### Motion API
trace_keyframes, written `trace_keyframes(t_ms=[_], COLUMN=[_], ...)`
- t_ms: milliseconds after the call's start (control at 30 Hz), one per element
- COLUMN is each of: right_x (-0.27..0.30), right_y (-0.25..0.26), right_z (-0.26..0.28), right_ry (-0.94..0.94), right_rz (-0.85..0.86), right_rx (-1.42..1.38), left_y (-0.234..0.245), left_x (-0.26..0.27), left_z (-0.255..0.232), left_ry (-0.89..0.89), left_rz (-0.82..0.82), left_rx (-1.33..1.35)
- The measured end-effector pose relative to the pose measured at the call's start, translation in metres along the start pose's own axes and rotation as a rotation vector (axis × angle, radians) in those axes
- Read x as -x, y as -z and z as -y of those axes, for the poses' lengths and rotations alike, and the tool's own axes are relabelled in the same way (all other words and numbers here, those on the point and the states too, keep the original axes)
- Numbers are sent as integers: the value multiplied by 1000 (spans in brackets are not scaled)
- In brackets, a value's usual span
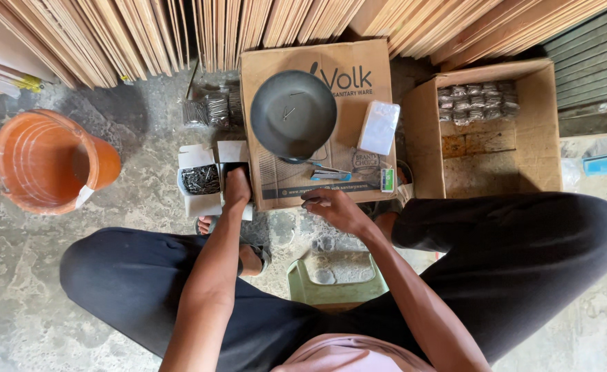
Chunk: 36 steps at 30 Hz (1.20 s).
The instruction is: The person sits on the floor and sorts small metal fasteners from a frying pan into a white box. They use both hands to pick up the fasteners and place them into the container.
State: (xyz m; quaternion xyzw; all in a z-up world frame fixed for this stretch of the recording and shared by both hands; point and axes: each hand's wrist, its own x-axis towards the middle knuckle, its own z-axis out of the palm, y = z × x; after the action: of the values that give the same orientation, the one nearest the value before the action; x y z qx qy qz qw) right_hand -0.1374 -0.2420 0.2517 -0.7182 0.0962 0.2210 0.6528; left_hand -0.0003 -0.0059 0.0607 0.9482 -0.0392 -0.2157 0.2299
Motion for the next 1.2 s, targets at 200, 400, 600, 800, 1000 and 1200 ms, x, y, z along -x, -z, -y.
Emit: trace_keyframes(t_ms=[200, 400, 600, 800, 1000, 1200], right_x=[-24, -63, -48, -53, -67, -51], right_y=[-9, -26, -44, -43, -32, -19], right_z=[-33, -61, 6, 28, 1, 30], right_ry=[20, -21, -206, -138, -76, 29], right_rz=[-23, -18, -211, -381, -459, -539], right_rx=[8, -36, -542, -664, -675, -662], left_y=[7, 23, 61, 52, 54, 76], left_x=[11, 17, 76, 93, 95, 76], left_z=[1, -1, -89, -121, -124, -94], left_ry=[-50, -181, -607, -1043, -1116, -627], left_rz=[-53, -444, -838, -798, -797, -705], left_rx=[166, 48, -372, -134, -107, 71])
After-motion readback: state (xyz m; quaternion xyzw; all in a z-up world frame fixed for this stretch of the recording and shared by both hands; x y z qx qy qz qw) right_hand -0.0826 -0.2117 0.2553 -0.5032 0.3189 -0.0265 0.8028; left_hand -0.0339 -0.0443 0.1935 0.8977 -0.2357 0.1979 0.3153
